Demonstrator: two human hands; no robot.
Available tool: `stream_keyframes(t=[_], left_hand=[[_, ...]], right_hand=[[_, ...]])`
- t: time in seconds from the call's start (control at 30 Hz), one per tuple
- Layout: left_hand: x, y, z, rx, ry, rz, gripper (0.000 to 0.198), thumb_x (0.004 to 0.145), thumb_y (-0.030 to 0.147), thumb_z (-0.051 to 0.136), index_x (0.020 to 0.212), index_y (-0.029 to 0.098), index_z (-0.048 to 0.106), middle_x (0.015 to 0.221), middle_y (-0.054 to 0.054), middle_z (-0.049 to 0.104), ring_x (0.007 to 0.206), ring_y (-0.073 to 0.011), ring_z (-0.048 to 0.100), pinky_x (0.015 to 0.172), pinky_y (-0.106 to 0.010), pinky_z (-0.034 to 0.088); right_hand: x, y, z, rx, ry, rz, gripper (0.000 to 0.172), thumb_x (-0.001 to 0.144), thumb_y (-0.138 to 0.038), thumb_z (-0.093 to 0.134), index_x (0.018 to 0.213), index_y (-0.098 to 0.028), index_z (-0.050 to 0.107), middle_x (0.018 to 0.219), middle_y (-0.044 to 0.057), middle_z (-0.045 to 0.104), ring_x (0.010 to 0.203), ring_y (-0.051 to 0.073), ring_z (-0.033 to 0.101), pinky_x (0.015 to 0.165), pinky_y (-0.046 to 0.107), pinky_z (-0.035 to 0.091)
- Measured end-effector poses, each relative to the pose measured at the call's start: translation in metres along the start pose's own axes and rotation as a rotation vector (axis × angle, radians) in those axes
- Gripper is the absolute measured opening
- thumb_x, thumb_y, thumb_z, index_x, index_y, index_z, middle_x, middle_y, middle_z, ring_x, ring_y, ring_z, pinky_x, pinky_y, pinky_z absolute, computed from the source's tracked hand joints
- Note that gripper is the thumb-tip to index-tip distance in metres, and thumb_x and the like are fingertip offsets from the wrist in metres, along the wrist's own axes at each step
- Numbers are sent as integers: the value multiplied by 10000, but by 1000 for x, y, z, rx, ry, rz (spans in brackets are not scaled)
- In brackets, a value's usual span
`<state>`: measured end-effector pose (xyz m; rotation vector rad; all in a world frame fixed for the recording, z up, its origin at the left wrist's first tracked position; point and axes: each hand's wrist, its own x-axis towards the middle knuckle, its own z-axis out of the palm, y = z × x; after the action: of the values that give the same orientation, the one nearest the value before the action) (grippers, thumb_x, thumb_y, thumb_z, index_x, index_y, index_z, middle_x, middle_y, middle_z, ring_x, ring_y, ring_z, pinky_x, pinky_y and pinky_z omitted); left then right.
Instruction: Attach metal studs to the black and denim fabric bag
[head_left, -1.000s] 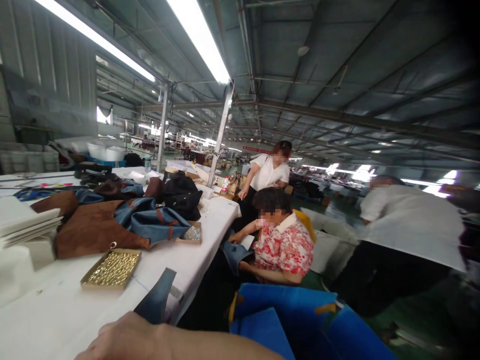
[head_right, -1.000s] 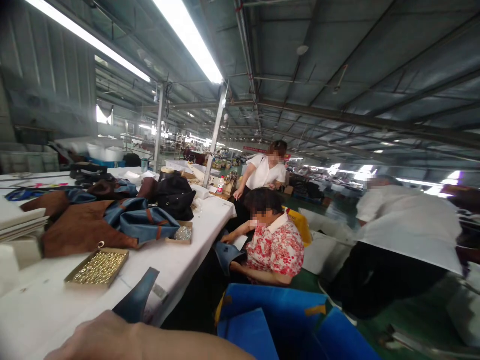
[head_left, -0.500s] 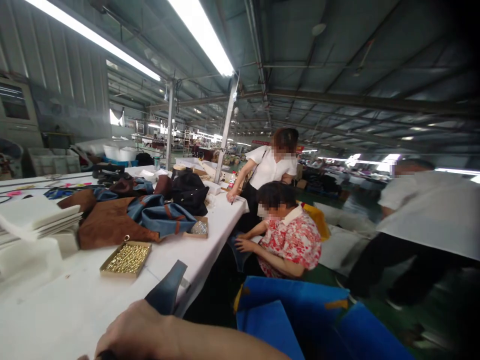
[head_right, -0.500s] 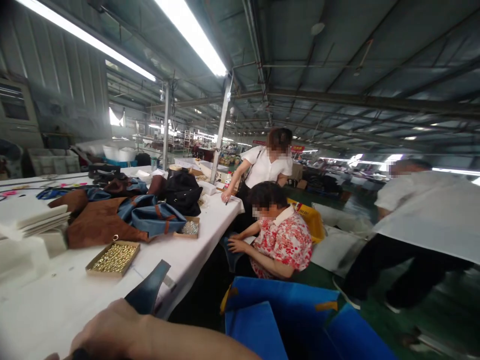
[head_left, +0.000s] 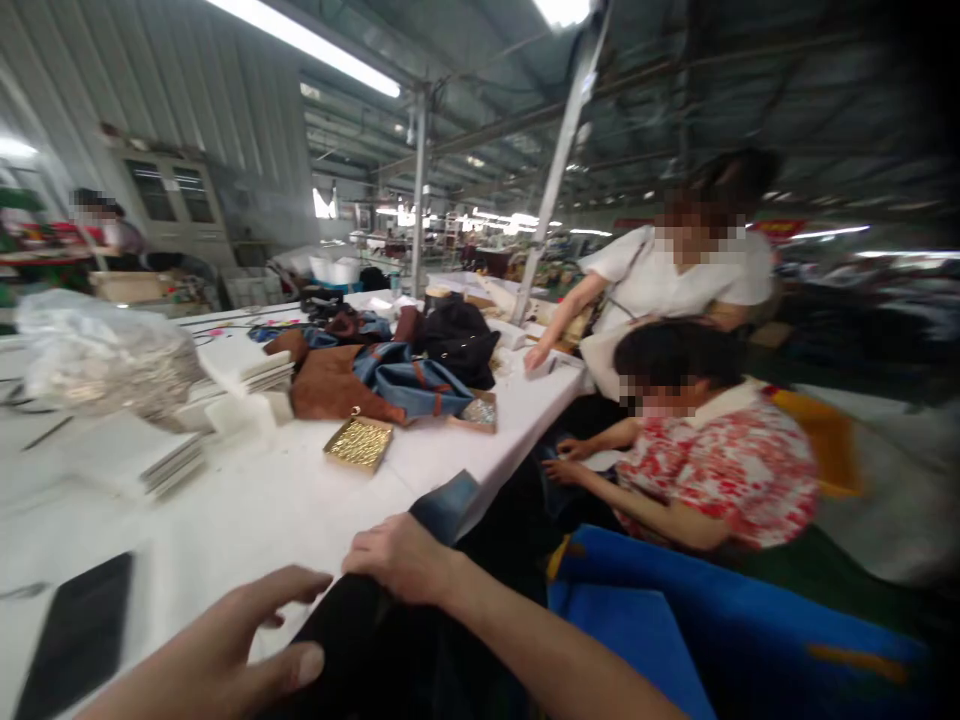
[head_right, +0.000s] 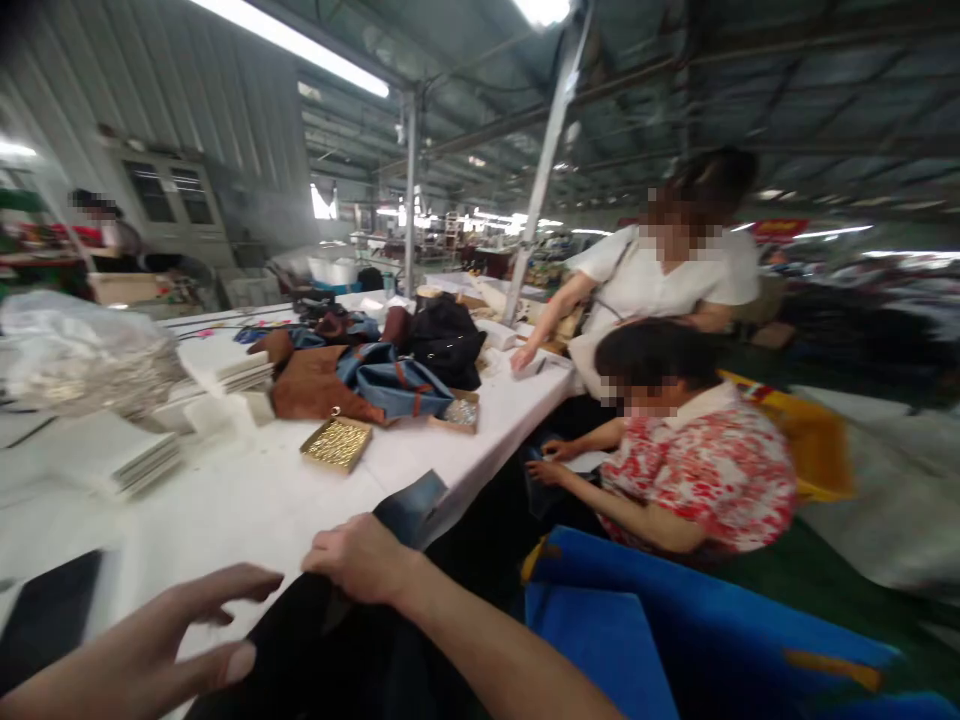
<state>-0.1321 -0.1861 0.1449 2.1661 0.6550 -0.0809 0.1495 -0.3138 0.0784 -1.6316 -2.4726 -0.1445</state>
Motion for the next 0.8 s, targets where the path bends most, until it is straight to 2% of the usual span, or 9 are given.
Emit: stream_keyframes(t=[0.03, 0.1, 0.2, 0.33, 0.43, 0.5, 0.6, 0.7, 0.8], left_hand=[[0, 1, -16, -12, 5, -41, 745, 966, 783, 767, 1608, 408, 716, 1667, -39, 712, 1435, -383, 728, 1247, -492, 617], [8, -1, -46, 2, 100, -36, 679, 1032, 763, 710, 1510, 286, 781, 1586, -102, 761, 1404, -363, 738, 1219, -461, 614], [24, -23, -80, 122, 280, -110, 592, 1056, 660, 663, 1337, 169, 838, 1382, -164, 846, 1258, -374, 790, 1121, -468, 625], [29, -51, -102, 213, 333, -140, 476, 1051, 555, 679, 1265, 168, 856, 1293, -138, 876, 1162, -350, 819, 1043, -436, 611], [51, -42, -111, 230, 353, -105, 400, 1046, 477, 677, 1192, 164, 879, 1233, -134, 891, 1113, -334, 826, 1006, -417, 606], [88, -25, -115, 262, 354, -60, 362, 1043, 408, 661, 1178, 159, 886, 1238, -134, 891, 1107, -316, 822, 1008, -399, 599], [171, 3, -109, 305, 318, 5, 318, 1043, 312, 638, 1169, 158, 886, 1249, -130, 884, 1113, -276, 804, 1027, -351, 585], [252, 28, -84, 380, 274, 20, 224, 1026, 226, 653, 1068, 156, 862, 1149, -128, 870, 1094, -254, 781, 1052, -352, 571], [313, 36, -51, 482, 243, -62, 99, 976, 246, 771, 964, 154, 805, 966, -111, 811, 929, -275, 758, 947, -419, 605]], right_hand=[[-6, 1, -4, -3, 37, -4, 104, 1095, -230, 680, 1156, -239, 763, 1047, -6, 817, 846, 171, 732, 649, 307, 433], [-18, 2, -10, 5, 118, 18, 98, 1116, -207, 657, 1113, -221, 754, 1030, 17, 817, 846, 182, 736, 721, 319, 493], [-39, 2, -19, 86, 275, 70, 228, 1162, -168, 544, 1160, -210, 768, 1059, 49, 827, 910, 193, 774, 824, 331, 579], [-64, 7, -39, 132, 469, 72, 309, 1176, -171, 517, 1374, -200, 754, 1266, 106, 846, 1139, 233, 833, 1024, 388, 677], [-68, 13, -52, 131, 568, 42, 342, 1159, -130, 514, 1386, -204, 759, 1306, 112, 856, 1215, 233, 847, 1078, 377, 700], [-64, 14, -57, 147, 600, 32, 342, 1154, -122, 515, 1369, -205, 768, 1284, 109, 866, 1190, 232, 860, 1072, 372, 714], [-57, 6, -59, 169, 593, 40, 348, 1160, -131, 493, 1365, -194, 767, 1243, 115, 873, 1128, 246, 867, 1021, 391, 734], [-57, -8, -54, 165, 586, 53, 333, 1193, -184, 455, 1282, -202, 776, 1087, 99, 869, 977, 229, 850, 872, 354, 729], [-57, -10, -34, 86, 620, 37, 211, 1175, -218, 595, 1041, -221, 759, 836, 3, 794, 722, 145, 756, 687, 241, 649]])
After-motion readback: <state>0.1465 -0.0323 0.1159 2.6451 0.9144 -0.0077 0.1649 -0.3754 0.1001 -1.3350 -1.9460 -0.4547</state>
